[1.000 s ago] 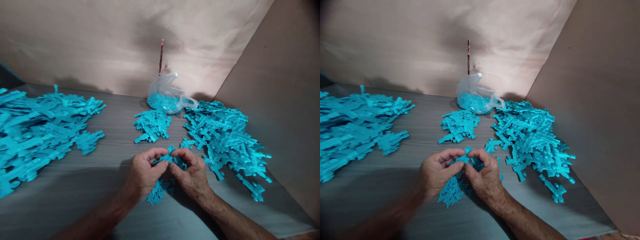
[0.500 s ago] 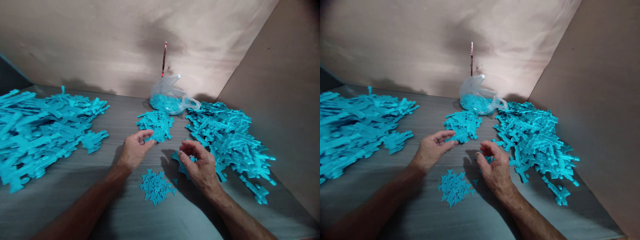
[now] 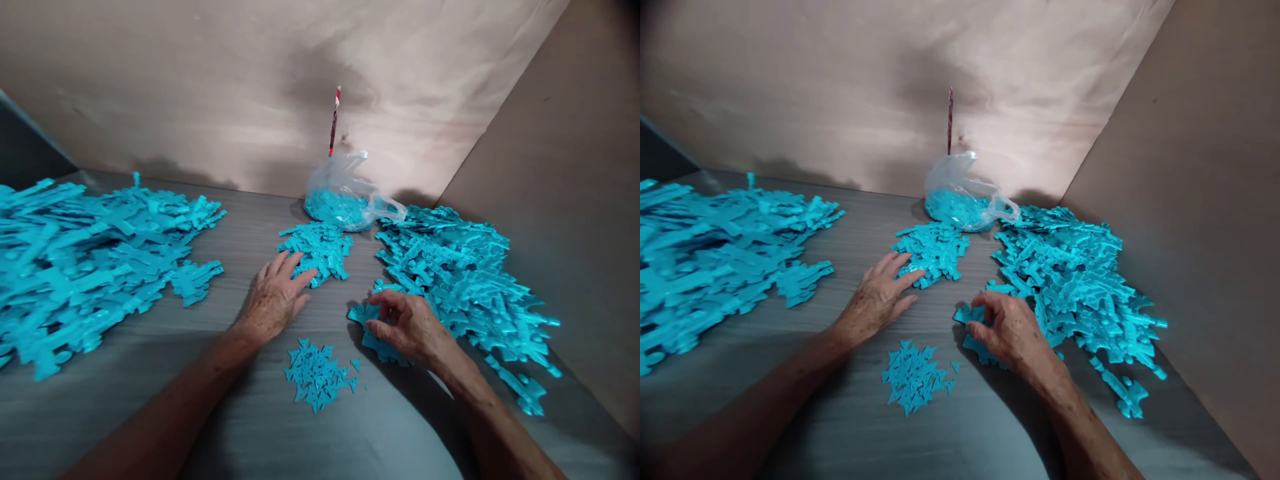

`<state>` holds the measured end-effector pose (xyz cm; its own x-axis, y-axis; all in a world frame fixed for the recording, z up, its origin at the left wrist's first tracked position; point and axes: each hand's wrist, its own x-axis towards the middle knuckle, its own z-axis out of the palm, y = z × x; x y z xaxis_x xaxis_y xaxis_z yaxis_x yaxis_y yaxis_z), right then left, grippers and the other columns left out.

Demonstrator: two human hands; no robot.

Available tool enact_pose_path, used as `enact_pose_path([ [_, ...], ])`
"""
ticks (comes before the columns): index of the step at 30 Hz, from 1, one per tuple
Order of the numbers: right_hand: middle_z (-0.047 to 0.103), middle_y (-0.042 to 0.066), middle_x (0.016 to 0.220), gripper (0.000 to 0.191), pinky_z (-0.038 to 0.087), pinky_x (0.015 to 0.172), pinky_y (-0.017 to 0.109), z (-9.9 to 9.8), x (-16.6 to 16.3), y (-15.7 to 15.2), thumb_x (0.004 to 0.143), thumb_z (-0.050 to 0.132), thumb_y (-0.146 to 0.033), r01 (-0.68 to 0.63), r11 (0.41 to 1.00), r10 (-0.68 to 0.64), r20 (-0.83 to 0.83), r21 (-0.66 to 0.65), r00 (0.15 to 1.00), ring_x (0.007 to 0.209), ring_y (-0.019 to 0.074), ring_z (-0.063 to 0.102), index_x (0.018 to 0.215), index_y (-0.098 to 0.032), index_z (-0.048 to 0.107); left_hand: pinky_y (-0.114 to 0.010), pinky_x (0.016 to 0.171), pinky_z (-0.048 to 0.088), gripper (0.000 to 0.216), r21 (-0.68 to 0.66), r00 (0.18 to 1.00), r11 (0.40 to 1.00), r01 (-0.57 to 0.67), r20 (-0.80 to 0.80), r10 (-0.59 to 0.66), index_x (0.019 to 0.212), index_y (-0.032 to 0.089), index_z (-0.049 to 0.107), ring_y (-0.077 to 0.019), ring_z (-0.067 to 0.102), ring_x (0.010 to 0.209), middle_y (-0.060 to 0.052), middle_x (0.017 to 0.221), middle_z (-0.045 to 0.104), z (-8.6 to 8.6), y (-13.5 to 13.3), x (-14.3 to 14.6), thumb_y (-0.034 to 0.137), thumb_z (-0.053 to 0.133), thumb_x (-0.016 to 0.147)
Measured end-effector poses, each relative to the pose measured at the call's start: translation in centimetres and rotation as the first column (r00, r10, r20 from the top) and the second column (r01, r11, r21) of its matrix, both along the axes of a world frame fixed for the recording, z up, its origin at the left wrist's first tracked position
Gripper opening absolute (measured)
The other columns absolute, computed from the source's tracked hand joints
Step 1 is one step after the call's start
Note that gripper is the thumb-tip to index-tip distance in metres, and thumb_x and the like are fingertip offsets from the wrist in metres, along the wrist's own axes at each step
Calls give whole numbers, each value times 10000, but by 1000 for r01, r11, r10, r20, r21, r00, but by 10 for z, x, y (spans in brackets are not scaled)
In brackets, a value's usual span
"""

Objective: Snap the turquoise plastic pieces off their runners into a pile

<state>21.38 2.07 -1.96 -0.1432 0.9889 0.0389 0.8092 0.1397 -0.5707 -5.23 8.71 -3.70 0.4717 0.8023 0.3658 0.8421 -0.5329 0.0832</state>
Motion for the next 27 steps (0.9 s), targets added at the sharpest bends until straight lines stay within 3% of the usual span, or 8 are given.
enact_pose_path([
  [5,694,76,1042,482,444,731,343,11,-8,-9,774,724,-385,-159,987,159,144,-16,977,877,245,639,1237,-272,649,-750,1014,297,583,11,997,1000,-18,-80,19,1439,309,483,-483,256,1428,-191,1570,329,-10,7,11,329,639,878],
  [12,688,71,1047,525,446,780,353,16,-13,-10,718,752,-273,-158,983,178,288,-94,941,957,276,637,1234,-303,657,-665,1034,337,515,11,997,1000,-21,-79,21,1424,335,504,-437,318,1405,-160,1555,366,-21,43,27,295,571,915],
  [16,672,85,1071,448,458,798,338,11,-12,-6,753,685,-194,-100,991,124,328,-89,936,942,254,651,1194,-273,688,-712,1050,269,501,49,997,998,-50,-58,53,1398,341,535,-438,328,1398,-157,1547,379,-16,59,34,291,596,904],
  [20,672,101,1084,346,464,782,339,10,-10,-4,794,662,-216,-41,995,71,382,-87,922,937,263,663,1133,-249,725,-760,1040,227,482,92,999,995,-28,-16,30,1361,330,573,-463,282,1416,-153,1551,370,2,48,35,288,634,885],
  [23,671,94,1071,339,464,777,342,11,-8,-5,789,670,-208,-40,996,65,377,-75,924,924,260,660,1120,-249,731,-622,1068,333,360,63,998,996,58,27,-60,1247,274,664,-389,403,1352,-149,1441,484,17,26,28,237,615,893],
  [27,655,72,1011,300,462,780,327,13,-2,-6,754,693,-193,-51,997,66,260,-64,963,888,226,639,1050,-218,741,-364,887,504,192,-264,967,932,249,120,-225,1011,213,737,-236,618,1019,-78,1059,650,27,-6,15,180,608,873],
])
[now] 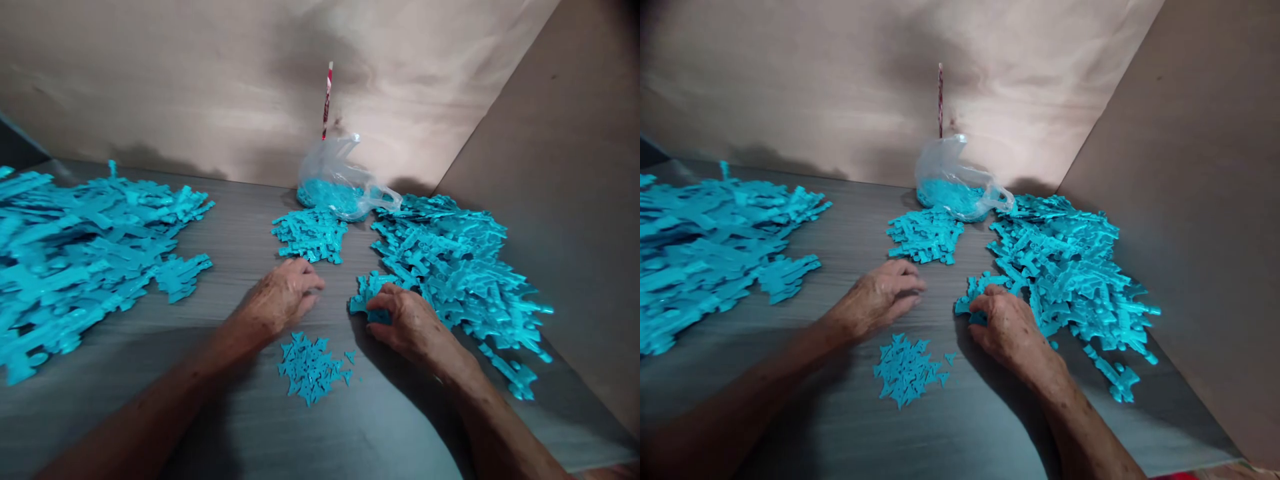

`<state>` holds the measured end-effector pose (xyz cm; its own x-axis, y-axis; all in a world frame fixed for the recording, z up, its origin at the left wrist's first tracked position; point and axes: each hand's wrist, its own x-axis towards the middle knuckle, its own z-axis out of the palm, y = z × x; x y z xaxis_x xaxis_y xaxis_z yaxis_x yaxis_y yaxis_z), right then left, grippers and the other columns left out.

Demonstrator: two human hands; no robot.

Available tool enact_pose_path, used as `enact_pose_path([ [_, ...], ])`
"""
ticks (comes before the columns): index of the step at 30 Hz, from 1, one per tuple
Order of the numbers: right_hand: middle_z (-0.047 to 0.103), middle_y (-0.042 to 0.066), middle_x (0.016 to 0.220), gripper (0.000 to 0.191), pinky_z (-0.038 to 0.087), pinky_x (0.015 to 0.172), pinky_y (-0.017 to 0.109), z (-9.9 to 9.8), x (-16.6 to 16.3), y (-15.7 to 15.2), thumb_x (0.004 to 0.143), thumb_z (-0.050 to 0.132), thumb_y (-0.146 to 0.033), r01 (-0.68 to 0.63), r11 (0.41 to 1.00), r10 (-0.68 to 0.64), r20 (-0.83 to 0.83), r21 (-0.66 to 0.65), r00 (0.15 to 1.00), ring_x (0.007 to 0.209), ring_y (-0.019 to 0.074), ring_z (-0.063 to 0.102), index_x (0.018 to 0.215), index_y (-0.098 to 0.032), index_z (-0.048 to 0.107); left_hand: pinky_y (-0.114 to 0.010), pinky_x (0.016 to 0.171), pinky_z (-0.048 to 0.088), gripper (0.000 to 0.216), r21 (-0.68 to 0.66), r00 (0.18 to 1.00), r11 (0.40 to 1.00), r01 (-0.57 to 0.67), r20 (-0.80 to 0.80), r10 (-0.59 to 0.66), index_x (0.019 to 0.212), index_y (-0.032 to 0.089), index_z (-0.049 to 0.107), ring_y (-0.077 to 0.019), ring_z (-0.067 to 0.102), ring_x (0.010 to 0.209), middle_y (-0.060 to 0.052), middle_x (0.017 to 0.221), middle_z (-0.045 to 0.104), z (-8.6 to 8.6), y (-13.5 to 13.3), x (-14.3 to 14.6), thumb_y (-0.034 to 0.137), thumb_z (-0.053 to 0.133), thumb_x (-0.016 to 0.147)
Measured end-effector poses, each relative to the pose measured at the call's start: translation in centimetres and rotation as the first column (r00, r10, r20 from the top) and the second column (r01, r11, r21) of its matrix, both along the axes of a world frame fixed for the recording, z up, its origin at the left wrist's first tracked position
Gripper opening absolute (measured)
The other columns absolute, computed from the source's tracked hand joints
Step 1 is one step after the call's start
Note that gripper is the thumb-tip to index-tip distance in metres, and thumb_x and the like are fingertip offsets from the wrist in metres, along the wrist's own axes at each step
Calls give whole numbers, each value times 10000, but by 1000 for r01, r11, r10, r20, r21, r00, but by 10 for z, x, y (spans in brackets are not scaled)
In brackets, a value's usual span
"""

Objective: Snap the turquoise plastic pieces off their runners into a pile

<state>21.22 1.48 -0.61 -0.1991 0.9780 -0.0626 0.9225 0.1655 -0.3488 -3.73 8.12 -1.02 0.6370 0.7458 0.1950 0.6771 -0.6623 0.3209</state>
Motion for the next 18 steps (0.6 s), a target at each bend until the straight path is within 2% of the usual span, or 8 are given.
enact_pose_path([
  [3,643,48,938,234,457,733,304,2,6,-1,715,711,-192,-19,1000,16,-138,-15,990,853,206,610,947,-206,737,-293,765,501,157,-223,999,975,19,40,-10,973,231,729,-172,632,847,-28,972,647,-1,-23,-4,223,606,875],
  [5,646,34,893,193,453,712,294,3,8,-2,699,720,-202,-38,999,28,-265,-34,964,824,193,597,892,-203,719,-284,746,487,140,-286,999,958,17,43,-6,952,235,730,-166,622,818,-18,932,642,-3,-36,0,245,615,874],
  [7,635,10,777,162,444,644,279,4,8,-2,700,719,-236,-43,996,6,-418,-81,908,720,170,581,854,-196,689,-297,759,472,129,-251,998,967,45,43,-35,940,247,733,-177,615,847,-16,925,641,-5,-48,9,253,621,875],
  [10,562,-41,596,170,378,494,246,3,6,-2,703,707,-280,-17,980,-107,-599,-198,793,522,126,502,830,-195,633,-377,799,450,138,-154,995,984,89,-30,-94,957,261,732,-229,595,906,-28,931,643,-9,-61,27,335,663,863],
  [13,536,-60,550,172,327,448,224,1,6,0,688,711,-257,22,969,-179,-639,-246,748,474,102,456,805,-196,602,-441,837,431,123,-112,986,989,91,-131,-106,933,238,721,-277,561,982,-53,966,646,-10,-69,41,324,659,870],
  [18,564,-37,607,158,371,501,232,-6,7,5,700,705,-297,23,975,-173,-682,-223,710,541,108,479,722,-190,592,-474,854,419,127,-166,967,984,62,-233,-100,910,209,701,-293,549,1005,-74,996,658,-7,-74,51,259,585,914],
])
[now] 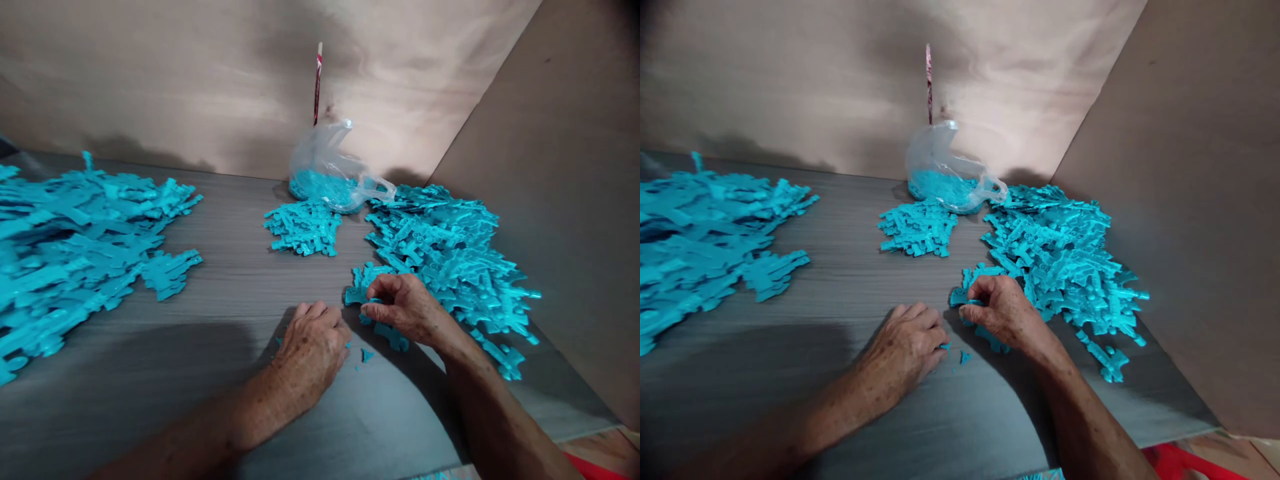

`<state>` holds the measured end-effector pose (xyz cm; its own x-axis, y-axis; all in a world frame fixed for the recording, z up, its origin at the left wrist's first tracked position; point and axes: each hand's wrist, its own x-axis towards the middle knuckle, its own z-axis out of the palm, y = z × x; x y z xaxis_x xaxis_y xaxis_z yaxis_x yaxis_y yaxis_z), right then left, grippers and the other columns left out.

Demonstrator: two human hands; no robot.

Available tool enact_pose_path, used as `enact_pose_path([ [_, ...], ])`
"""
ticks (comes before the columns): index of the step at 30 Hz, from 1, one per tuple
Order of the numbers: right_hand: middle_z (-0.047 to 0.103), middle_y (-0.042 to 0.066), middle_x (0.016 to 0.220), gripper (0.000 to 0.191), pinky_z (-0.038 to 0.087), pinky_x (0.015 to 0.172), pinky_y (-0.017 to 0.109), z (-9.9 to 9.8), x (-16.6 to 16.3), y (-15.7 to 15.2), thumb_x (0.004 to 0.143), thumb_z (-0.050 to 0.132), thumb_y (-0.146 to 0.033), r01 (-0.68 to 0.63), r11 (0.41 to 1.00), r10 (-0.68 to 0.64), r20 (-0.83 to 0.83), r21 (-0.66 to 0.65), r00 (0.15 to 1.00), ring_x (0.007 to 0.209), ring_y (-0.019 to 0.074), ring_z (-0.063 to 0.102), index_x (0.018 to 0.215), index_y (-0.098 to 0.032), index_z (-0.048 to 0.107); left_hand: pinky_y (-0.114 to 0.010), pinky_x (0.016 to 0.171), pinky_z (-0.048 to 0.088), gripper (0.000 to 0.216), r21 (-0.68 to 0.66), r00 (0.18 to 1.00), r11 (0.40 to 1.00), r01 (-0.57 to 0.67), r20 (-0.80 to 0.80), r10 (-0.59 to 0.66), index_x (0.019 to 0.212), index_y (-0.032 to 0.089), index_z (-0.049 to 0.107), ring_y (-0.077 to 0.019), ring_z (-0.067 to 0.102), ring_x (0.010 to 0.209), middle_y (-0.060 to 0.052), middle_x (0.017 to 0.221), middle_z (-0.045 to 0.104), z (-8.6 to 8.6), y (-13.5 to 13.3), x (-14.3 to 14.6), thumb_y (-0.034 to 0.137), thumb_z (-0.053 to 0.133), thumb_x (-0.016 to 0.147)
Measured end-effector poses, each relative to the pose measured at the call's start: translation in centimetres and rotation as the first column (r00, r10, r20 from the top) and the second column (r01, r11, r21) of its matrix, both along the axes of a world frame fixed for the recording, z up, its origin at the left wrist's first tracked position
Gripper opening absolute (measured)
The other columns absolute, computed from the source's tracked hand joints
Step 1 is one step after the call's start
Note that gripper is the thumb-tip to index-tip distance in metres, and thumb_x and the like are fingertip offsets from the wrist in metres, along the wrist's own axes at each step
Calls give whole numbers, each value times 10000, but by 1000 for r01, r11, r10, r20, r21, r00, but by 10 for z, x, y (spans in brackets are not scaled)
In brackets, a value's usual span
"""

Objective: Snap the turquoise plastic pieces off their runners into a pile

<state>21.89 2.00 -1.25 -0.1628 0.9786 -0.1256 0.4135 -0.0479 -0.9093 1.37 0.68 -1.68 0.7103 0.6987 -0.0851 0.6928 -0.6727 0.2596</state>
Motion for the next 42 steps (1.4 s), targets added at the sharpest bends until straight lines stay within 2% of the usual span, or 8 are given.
enact_pose_path([
  [5,601,-27,640,122,403,548,238,-7,2,5,727,694,-287,21,999,-21,-3,30,1000,570,107,496,736,-174,649,-467,822,414,152,-3,999,1000,-31,-15,31,849,190,672,-288,545,966,-76,969,660,-3,-2,3,200,536,917],
  [9,667,-9,731,148,449,595,240,-7,1,5,761,677,-285,-11,999,13,-60,35,998,623,115,552,841,-166,715,-442,785,412,147,85,1000,996,-20,21,18,828,188,652,-272,537,929,-76,948,655,-11,-5,3,126,533,887],
  [17,704,9,814,193,521,685,277,-24,-16,5,732,680,-227,8,997,2,-132,77,991,711,146,628,922,-195,700,-464,803,436,147,94,998,994,62,-5,-62,949,241,659,-277,557,920,-70,961,648,-5,-9,-1,159,554,888],
  [25,729,32,894,193,520,815,328,-22,-21,3,800,615,-229,-74,984,76,-6,160,997,823,177,659,965,-189,706,-481,863,441,250,111,994,988,109,-22,-107,882,184,642,-283,574,939,-80,953,645,0,-7,-4,-5,498,802],
  [27,718,33,886,179,516,793,321,-20,-20,3,804,616,-239,-55,985,61,-27,162,998,801,168,644,951,-181,699,-485,873,439,277,118,994,987,106,-17,-105,867,182,632,-283,580,943,-83,960,641,-2,-7,-5,-29,471,790],
  [33,582,-31,663,234,409,510,237,-20,-15,6,761,702,-363,101,993,-86,-217,57,972,541,99,479,893,-173,670,-503,922,423,264,210,986,964,163,-59,-154,891,160,613,-307,579,976,-135,988,648,-6,-12,-4,-16,517,720],
  [38,577,-23,658,253,423,510,249,-16,-17,6,744,723,-392,163,986,-146,-270,42,952,528,101,478,865,-179,658,-477,834,456,205,376,970,895,240,-123,-208,860,166,600,-292,607,850,-123,862,648,-8,-15,0,15,466,826],
  [42,619,0,720,177,438,563,248,-9,-21,0,766,706,-340,95,990,-69,-226,108,972,616,120,533,838,-182,669,-433,746,469,210,404,968,881,247,-72,-239,814,164,600,-274,613,784,-93,802,646,-8,-10,-3,15,457,851],
])
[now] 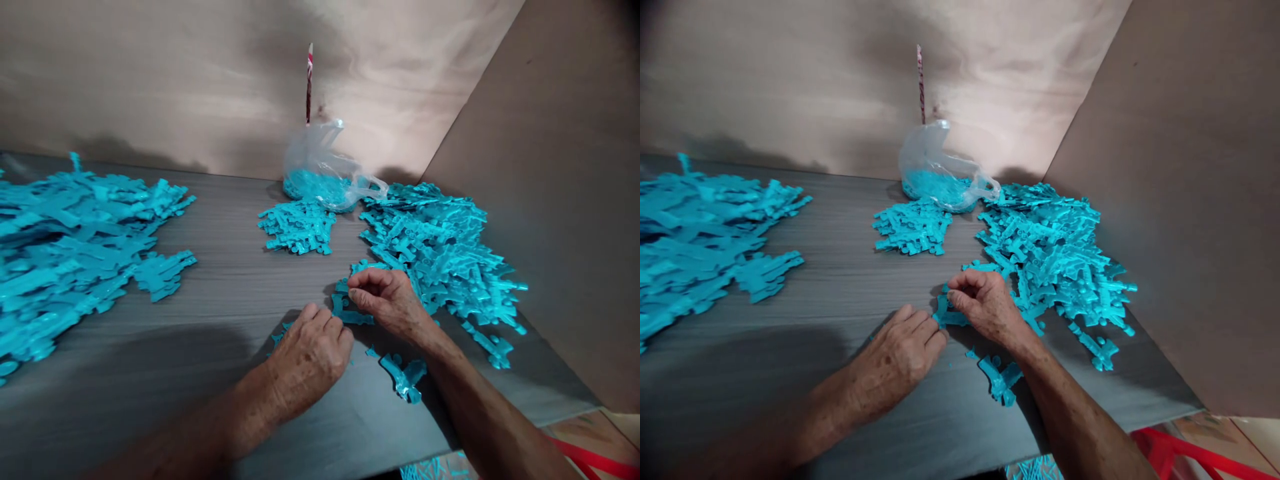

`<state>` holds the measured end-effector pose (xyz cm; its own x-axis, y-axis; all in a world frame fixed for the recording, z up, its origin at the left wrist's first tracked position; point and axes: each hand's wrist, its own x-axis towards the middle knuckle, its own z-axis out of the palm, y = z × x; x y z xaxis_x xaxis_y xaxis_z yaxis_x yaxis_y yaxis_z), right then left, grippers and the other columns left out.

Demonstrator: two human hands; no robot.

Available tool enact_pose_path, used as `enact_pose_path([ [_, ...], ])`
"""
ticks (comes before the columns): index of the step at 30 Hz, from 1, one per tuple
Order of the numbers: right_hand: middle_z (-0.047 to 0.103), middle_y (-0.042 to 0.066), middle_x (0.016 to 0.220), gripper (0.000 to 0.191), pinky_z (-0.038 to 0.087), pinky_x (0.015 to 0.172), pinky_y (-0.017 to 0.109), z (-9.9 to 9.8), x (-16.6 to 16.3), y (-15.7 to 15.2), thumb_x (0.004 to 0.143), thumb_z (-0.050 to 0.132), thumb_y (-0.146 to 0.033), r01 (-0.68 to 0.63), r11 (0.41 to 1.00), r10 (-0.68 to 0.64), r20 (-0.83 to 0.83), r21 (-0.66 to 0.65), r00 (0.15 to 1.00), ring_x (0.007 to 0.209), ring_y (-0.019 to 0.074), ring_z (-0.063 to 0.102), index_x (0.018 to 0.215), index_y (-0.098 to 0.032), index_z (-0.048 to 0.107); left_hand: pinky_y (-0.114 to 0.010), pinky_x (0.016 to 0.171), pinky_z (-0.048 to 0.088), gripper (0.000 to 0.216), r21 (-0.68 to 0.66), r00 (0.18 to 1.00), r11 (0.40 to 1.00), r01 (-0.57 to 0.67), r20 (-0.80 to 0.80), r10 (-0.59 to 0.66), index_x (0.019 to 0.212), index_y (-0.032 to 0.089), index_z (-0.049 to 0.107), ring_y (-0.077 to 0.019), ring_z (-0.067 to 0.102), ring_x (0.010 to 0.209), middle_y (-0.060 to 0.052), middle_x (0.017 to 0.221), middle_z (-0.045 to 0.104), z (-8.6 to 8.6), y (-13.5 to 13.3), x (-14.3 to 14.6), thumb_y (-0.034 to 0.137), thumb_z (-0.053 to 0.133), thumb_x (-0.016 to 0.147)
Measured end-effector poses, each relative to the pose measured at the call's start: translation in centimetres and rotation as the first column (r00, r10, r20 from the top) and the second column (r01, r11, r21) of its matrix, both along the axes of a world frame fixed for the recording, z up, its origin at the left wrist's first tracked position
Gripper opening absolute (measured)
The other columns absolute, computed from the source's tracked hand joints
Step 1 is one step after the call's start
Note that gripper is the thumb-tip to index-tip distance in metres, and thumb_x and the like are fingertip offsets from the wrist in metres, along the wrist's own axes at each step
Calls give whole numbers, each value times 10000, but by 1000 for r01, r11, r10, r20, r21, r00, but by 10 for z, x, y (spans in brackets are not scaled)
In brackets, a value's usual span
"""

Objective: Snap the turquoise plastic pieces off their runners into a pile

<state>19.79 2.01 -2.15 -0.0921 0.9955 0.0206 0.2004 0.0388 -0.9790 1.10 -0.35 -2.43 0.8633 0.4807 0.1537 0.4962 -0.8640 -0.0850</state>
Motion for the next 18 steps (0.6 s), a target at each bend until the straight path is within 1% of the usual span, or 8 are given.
enact_pose_path([
  [3,648,7,753,119,459,632,256,4,-1,-5,795,675,-287,-101,994,99,62,33,993,674,130,561,836,-176,682,-405,753,471,223,-166,987,985,-44,145,69,839,171,625,-249,634,795,-76,820,681,1,8,-5,26,458,868],
  [5,645,1,741,107,446,627,249,5,-1,-7,824,640,-266,-164,986,159,117,41,980,663,125,549,844,-174,691,-351,719,473,205,-384,916,916,-115,317,247,914,190,639,-206,643,746,-39,797,696,2,14,-8,69,478,883],
  [7,626,-8,715,124,419,593,237,6,0,-8,851,604,-259,-222,974,215,160,32,964,634,117,523,850,-176,695,-281,622,458,154,-653,763,748,-120,421,490,956,208,630,-155,621,638,11,719,678,1,21,-10,132,526,872],
  [9,612,-15,700,142,401,573,230,8,0,-9,869,581,-258,-268,963,260,189,22,947,615,111,506,840,-178,695,-238,533,421,111,-846,604,533,-25,412,682,938,211,607,-125,582,558,46,653,642,-1,26,-12,185,585,832],
  [10,608,-17,692,148,397,569,228,10,0,-10,873,576,-255,-289,957,278,209,22,938,609,109,502,831,-178,695,-228,510,410,116,-894,545,447,34,391,741,921,209,595,-119,572,543,53,639,634,-2,28,-12,201,612,807],
  [12,616,-19,687,146,403,576,225,13,0,-12,874,575,-240,-320,947,299,265,38,917,614,110,514,831,-180,701,-222,502,409,154,-930,467,347,118,361,807,902,203,579,-118,574,542,54,635,637,-5,31,-14,213,648,765],
  [13,625,-19,691,138,409,582,225,15,0,-12,871,580,-232,-333,942,306,289,49,907,620,112,524,842,-181,705,-222,509,416,168,-934,441,328,142,356,824,898,201,577,-119,579,545,55,629,640,-6,31,-14,210,658,751],
  [18,647,-14,699,101,426,581,222,15,-1,-14,859,633,-245,-361,928,319,302,93,898,621,115,548,858,-180,710,-216,539,446,178,-936,376,303,181,350,858,871,193,581,-117,602,553,60,586,652,-4,29,-14,181,668,716],
])
